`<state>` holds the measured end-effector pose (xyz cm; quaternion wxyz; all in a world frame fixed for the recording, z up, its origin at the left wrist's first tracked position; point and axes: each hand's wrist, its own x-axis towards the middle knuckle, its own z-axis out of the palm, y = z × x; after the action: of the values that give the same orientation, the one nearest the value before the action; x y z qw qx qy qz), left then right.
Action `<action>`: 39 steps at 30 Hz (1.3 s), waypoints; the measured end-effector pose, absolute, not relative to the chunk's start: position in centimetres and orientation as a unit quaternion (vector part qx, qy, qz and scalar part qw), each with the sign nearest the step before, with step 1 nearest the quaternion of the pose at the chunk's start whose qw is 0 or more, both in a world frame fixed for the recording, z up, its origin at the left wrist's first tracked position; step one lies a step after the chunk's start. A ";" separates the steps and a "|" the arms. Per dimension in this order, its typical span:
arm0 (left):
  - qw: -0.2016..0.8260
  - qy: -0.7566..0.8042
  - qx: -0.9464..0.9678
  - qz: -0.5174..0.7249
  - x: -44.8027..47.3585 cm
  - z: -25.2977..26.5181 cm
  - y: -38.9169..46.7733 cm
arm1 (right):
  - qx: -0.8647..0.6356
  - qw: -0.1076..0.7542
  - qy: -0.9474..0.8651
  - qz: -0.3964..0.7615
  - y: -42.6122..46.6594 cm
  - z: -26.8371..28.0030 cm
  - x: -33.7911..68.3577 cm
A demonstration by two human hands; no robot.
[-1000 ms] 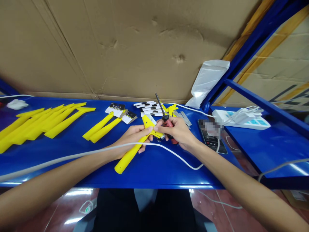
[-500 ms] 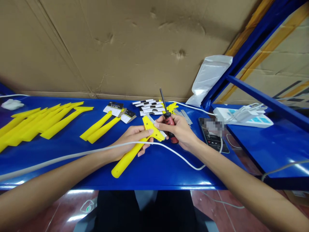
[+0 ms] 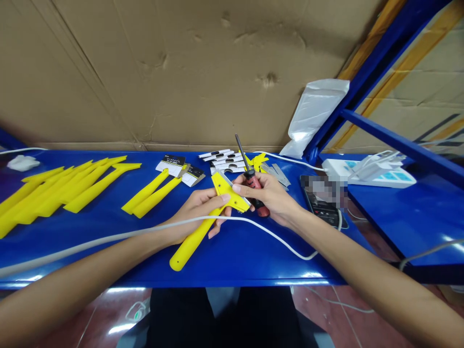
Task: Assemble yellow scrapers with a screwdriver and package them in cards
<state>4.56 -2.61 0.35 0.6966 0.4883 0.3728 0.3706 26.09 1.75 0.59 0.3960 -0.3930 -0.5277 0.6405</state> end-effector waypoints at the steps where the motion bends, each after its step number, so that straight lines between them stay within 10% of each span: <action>1: 0.693 0.370 0.495 0.372 4.5 0.3 -2.6 | -0.393 0.389 -0.528 0.644 1.7 0.6 26.1; 39: 0.658 0.417 0.542 0.317 4.0 1.9 -2.0 | -0.378 0.387 -0.537 0.648 1.7 0.7 26.5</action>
<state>3.99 -1.97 1.93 0.6577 0.5416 0.4165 0.3173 26.50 1.66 0.74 0.3866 -0.3780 -0.5365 0.6479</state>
